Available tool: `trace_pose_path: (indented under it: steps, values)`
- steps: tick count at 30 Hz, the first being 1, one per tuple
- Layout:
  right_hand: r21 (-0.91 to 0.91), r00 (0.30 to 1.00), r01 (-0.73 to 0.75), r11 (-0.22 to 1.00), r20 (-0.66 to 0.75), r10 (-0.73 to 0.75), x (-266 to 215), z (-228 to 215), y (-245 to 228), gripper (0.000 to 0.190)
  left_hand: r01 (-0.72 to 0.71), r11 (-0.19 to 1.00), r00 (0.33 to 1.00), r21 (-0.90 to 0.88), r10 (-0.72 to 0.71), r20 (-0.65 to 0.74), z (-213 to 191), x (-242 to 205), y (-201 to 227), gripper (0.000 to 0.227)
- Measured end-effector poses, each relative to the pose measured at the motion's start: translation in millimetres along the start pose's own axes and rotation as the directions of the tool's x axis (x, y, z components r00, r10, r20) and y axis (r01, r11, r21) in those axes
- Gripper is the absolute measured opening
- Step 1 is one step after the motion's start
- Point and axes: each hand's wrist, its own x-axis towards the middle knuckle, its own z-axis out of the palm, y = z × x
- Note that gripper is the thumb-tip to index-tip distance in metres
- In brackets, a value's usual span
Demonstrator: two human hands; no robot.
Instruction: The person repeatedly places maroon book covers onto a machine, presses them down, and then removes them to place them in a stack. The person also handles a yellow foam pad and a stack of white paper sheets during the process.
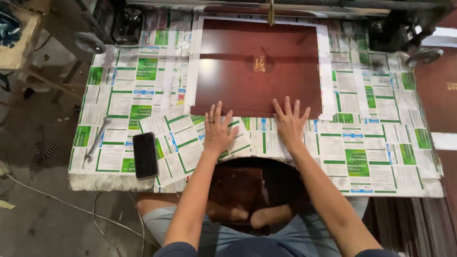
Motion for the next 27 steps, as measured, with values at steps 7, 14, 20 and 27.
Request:
trace_pose_path:
  steps: [7, 14, 20, 27]
  values:
    - [0.04, 0.948, -0.114, 0.993, 0.302, 0.097, 7, 4, -13, 0.08, -0.018, 0.999, 0.999, 0.05, 0.016, 0.029, 1, 1, 2, 0.064]
    - [0.056, 0.921, -0.134, 0.989, 0.377, 0.104, 53, 7, -7, 0.085, -0.014, 0.999, 0.998, 0.037, 0.012, 0.063, 7, 3, -5, 0.066]
    - [0.079, 0.92, -0.144, 0.986, 0.378, 0.104, 73, 11, -4, 0.088, -0.005, 0.999, 0.997, 0.035, 0.002, 0.072, 5, 3, -2, 0.064]
    - [0.082, 0.913, -0.166, 0.983, 0.389, 0.122, 111, 15, -6, 0.092, 0.006, 1.0, 0.998, 0.026, -0.008, 0.06, 4, 4, -2, 0.064]
